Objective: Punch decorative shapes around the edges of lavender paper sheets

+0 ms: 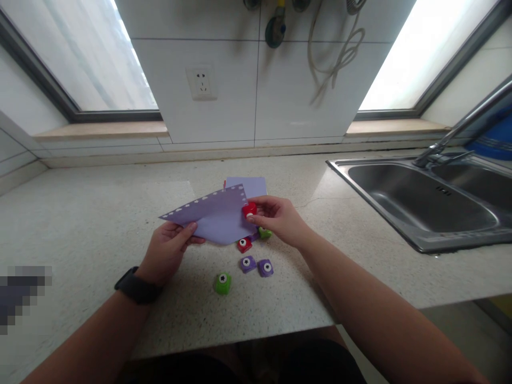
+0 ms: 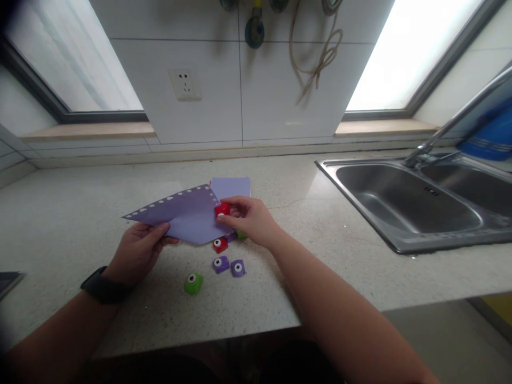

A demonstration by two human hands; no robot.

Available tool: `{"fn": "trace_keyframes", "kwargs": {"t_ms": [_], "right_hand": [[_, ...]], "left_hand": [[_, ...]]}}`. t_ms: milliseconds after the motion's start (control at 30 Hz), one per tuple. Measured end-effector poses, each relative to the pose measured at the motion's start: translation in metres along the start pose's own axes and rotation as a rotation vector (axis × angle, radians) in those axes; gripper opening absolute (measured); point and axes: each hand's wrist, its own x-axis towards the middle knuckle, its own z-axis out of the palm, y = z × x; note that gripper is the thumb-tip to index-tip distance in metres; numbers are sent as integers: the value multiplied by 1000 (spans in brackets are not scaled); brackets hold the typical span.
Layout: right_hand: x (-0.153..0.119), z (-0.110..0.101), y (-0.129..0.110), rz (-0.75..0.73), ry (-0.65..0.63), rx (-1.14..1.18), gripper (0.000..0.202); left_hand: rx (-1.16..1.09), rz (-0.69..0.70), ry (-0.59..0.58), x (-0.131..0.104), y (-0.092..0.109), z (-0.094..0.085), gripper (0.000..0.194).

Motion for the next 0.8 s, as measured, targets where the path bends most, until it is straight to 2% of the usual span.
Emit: {"fn": "trace_keyframes", "kwargs": {"t_ms": [333, 800], "right_hand": [[0, -1, 2, -30, 8, -58, 46], [0, 0, 0, -22, 1, -28, 45]], "left_hand": [[14, -13, -6, -1, 3, 1, 36], [-12, 3, -7, -1, 0, -1, 32]]}}
